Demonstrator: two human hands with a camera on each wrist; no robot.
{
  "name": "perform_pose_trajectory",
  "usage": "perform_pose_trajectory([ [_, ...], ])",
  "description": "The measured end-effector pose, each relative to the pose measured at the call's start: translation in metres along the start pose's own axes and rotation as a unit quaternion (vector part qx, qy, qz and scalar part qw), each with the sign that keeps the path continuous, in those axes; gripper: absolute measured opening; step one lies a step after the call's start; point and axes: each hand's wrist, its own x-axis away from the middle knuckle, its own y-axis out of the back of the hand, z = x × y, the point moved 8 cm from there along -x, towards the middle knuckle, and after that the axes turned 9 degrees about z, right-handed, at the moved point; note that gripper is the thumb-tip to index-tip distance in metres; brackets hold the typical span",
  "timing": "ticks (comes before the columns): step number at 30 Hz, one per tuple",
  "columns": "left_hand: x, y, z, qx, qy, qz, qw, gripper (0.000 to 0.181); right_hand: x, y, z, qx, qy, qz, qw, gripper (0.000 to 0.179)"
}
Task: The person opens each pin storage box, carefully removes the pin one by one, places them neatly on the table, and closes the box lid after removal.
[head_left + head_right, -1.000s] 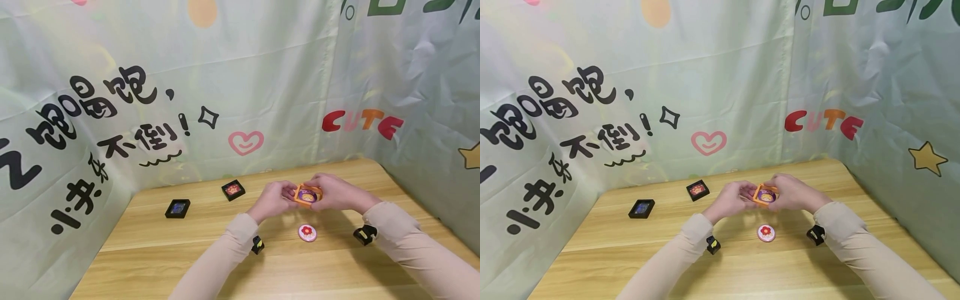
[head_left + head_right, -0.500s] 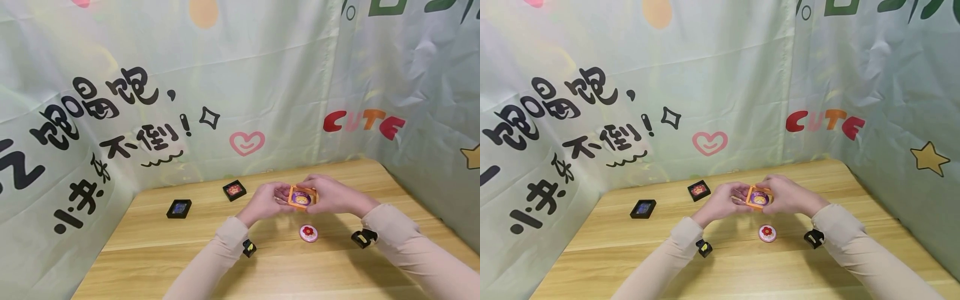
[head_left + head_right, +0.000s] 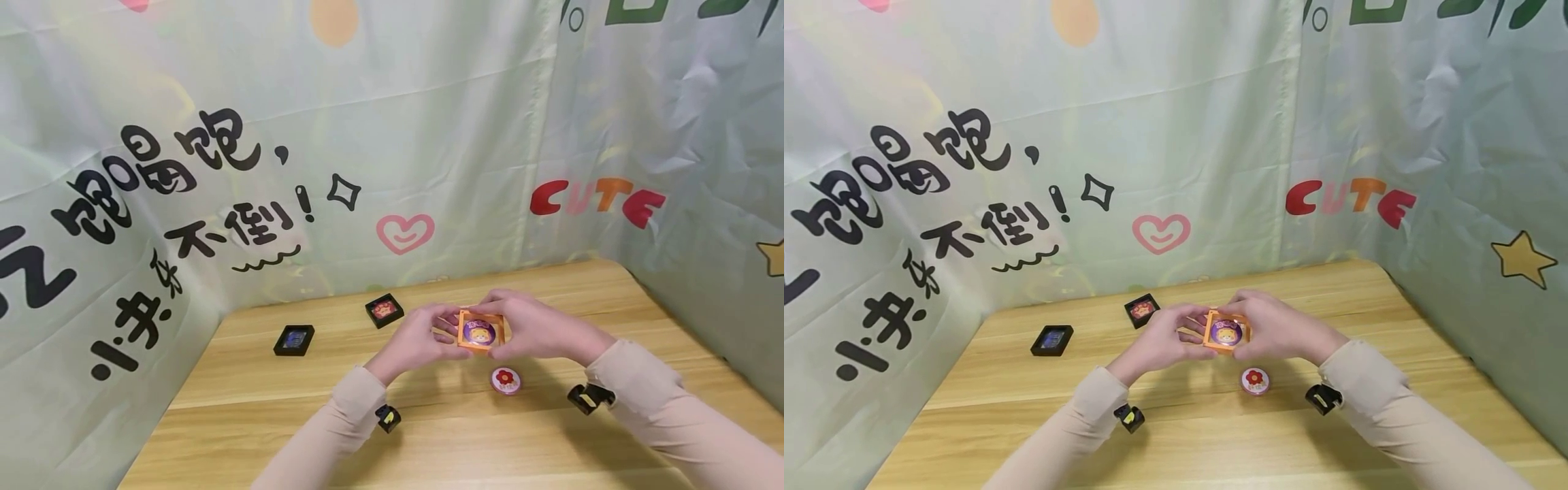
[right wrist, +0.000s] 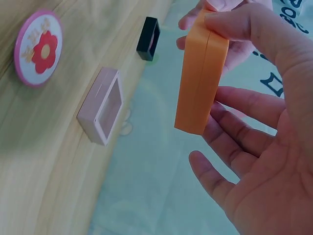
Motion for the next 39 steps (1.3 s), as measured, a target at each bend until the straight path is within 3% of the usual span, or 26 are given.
perform_pose_trajectory([
  [16,0.028,0.003,0.006,0.012,0.003,-0.003,0.9999,0.074,-0.001,-0.007,0.026,-0.003,0.031,0.002,0.9995,0.073],
  [26,0.045,0.003,0.013,0.013,-0.003,-0.021,0.9997,0.067,-0.004,-0.015,0.039,0.007,0.044,-0.001,0.999,0.068],
  [39,0.065,0.006,0.018,0.046,-0.009,-0.048,0.9978,0.07,-0.003,-0.02,0.054,-0.004,0.041,0.003,0.9992,0.07],
])
